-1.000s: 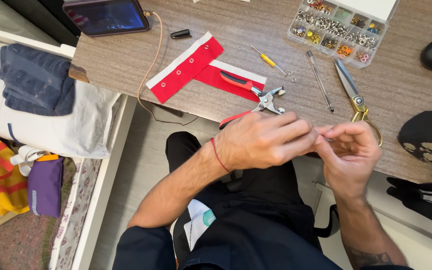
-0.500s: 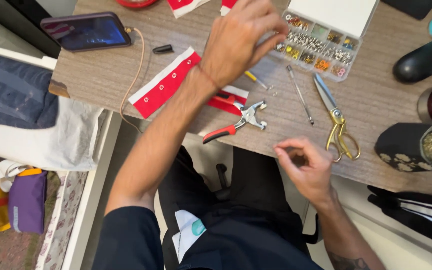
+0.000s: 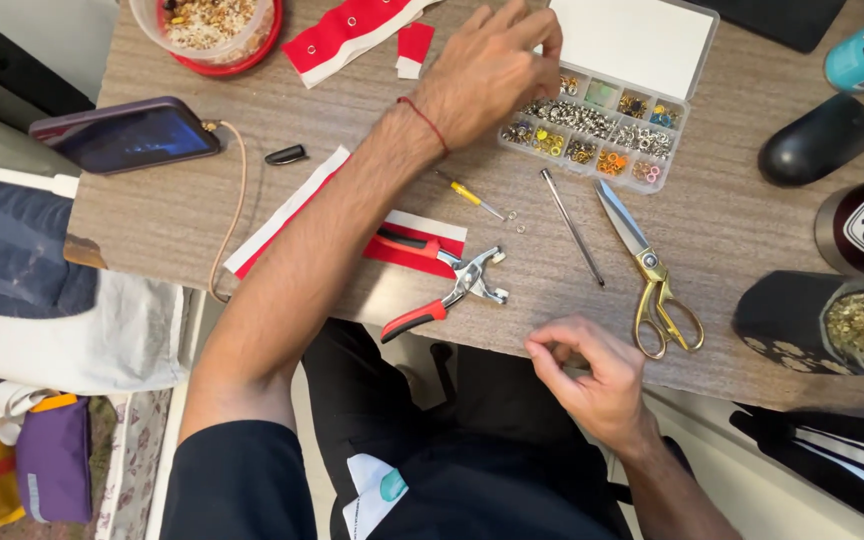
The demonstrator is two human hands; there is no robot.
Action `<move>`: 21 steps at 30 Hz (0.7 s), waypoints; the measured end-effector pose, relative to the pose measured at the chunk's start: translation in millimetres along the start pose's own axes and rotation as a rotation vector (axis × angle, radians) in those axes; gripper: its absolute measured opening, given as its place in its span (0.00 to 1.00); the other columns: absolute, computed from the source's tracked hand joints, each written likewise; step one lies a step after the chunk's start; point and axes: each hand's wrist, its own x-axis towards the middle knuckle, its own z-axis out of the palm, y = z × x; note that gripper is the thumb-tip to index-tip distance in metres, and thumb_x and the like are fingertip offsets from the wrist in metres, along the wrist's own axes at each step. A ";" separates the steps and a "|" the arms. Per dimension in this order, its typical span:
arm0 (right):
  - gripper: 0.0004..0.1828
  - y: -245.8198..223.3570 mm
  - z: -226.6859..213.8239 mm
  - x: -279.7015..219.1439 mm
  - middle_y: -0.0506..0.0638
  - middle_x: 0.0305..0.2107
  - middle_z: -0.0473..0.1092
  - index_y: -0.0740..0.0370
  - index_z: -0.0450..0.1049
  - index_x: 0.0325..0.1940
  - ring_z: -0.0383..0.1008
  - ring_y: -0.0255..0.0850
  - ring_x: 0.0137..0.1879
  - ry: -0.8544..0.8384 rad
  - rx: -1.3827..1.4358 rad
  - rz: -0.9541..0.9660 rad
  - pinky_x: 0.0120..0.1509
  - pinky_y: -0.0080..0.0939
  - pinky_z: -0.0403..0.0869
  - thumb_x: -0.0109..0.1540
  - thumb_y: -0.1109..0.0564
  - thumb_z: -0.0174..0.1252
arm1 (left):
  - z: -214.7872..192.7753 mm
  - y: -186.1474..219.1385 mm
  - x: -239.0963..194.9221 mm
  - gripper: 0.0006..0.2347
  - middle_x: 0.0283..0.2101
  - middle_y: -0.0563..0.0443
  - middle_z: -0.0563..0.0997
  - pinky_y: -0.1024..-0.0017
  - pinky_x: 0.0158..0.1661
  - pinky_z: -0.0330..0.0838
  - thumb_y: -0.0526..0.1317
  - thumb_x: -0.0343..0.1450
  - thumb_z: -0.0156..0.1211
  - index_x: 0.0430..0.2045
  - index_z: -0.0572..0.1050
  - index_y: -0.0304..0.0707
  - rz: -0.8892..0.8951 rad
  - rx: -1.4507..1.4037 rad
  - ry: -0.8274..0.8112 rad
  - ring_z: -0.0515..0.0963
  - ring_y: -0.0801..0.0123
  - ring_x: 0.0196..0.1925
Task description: Attaching metal eyelets to a leather strip using a hand-held punch tool.
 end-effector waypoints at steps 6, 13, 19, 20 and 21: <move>0.05 -1.6 -1.7 3.9 0.49 0.34 0.81 0.63 0.81 0.43 0.73 0.36 0.31 -0.013 0.033 0.002 0.44 0.35 0.75 0.68 0.68 0.71 | -17.4 -25.4 -10.7 0.06 0.48 0.58 0.79 0.51 0.41 0.68 0.47 0.80 0.72 0.36 0.94 0.60 0.017 -0.153 0.036 0.78 0.55 0.53; 0.05 -4.5 -3.6 7.9 0.49 0.34 0.81 0.63 0.81 0.43 0.74 0.36 0.32 -0.014 0.043 0.003 0.43 0.34 0.76 0.68 0.68 0.71 | -19.9 -20.6 -16.0 0.07 0.52 0.54 0.77 0.50 0.52 0.69 0.43 0.83 0.68 0.41 0.93 0.58 0.024 0.008 -0.114 0.76 0.50 0.58; 0.05 -3.2 -3.7 5.6 0.49 0.34 0.80 0.63 0.81 0.43 0.74 0.36 0.32 -0.019 0.046 0.005 0.43 0.35 0.76 0.68 0.67 0.71 | -9.1 -19.4 -17.3 0.11 0.53 0.59 0.76 0.52 0.49 0.68 0.39 0.80 0.65 0.38 0.92 0.69 0.066 0.161 -0.113 0.76 0.55 0.54; 0.05 -3.1 -3.6 5.5 0.49 0.33 0.80 0.63 0.80 0.43 0.74 0.36 0.32 -0.018 0.046 0.005 0.43 0.35 0.76 0.68 0.67 0.70 | -9.5 -18.4 -17.3 0.10 0.53 0.59 0.76 0.52 0.49 0.68 0.41 0.81 0.65 0.39 0.92 0.70 0.072 0.188 -0.094 0.76 0.56 0.55; 0.05 -2.9 -3.7 5.5 0.49 0.33 0.80 0.63 0.80 0.43 0.73 0.36 0.31 -0.017 0.047 0.006 0.43 0.35 0.75 0.68 0.68 0.70 | -9.8 -17.4 -17.1 0.09 0.53 0.59 0.76 0.52 0.48 0.68 0.44 0.81 0.66 0.40 0.92 0.70 0.079 0.216 -0.075 0.76 0.56 0.55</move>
